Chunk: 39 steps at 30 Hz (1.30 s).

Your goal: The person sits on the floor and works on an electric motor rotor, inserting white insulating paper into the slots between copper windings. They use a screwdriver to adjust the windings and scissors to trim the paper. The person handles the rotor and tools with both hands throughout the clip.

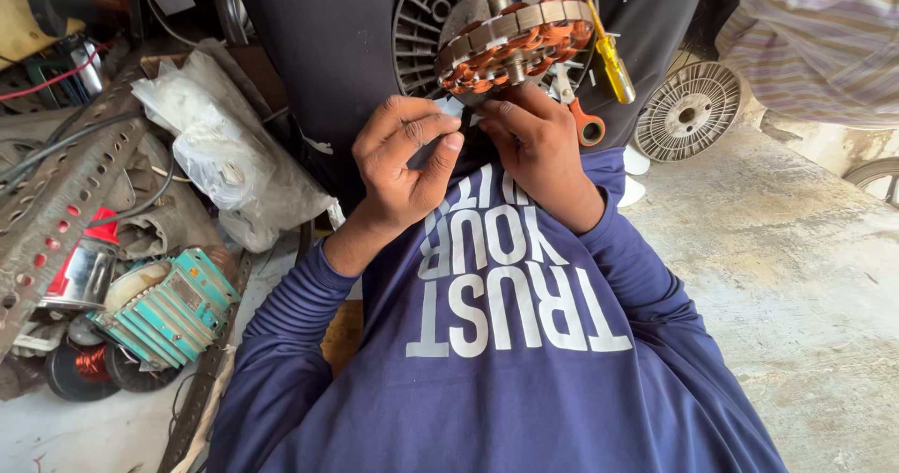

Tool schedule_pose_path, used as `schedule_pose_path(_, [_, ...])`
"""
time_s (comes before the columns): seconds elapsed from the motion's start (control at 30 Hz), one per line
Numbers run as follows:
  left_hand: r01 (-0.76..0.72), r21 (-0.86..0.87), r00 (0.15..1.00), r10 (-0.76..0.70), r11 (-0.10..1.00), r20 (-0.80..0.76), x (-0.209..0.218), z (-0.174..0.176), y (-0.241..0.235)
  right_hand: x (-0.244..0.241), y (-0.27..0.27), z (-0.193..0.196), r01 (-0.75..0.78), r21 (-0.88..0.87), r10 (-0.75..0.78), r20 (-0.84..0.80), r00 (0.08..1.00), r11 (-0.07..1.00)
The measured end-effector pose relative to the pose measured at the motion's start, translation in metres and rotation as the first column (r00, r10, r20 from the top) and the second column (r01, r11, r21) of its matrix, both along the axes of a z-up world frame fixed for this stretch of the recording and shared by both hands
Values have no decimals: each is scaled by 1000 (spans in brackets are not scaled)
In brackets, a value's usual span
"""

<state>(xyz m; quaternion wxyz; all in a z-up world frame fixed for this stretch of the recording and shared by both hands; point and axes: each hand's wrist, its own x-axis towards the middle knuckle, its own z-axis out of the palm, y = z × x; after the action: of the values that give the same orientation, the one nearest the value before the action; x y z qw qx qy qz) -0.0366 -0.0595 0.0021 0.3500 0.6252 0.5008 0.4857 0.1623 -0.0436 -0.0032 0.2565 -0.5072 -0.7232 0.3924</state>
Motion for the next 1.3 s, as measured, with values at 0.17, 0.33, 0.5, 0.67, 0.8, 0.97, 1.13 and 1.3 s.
schedule_pose_path(0.17, [1,-16,1000,-1,1000,3,5,-3,-1,13,1,-5,40,-76,-47,-94,994,996])
schedule_pose_path(0.33, [82,-175,997,-82,981,9,13,0,-6,26,-15,-16,149,-512,-420,-467,778,846])
schedule_pose_path(0.5, [185,-219,981,-167,958,101,31,4,-3,24,-29,-12,-83,-745,-661,-633,402,662])
schedule_pose_path(0.67, [185,-202,977,-157,962,148,42,9,-1,20,-31,-3,-67,-638,-571,-727,381,767])
schedule_pose_path(0.8, [181,-207,977,-151,961,153,48,15,-2,24,-29,-1,-85,-691,-636,-700,325,718])
schedule_pose_path(0.97, [257,-249,961,-219,934,170,46,21,2,35,-27,3,-6,-619,-527,-673,520,785])
schedule_pose_path(1.13, [255,-222,953,-207,941,220,50,25,0,43,-23,-4,-241,-668,-596,-741,310,705])
schedule_pose_path(1.3, [192,-141,975,-172,971,144,60,29,-5,43,-23,-14,-388,-615,-601,-780,172,687])
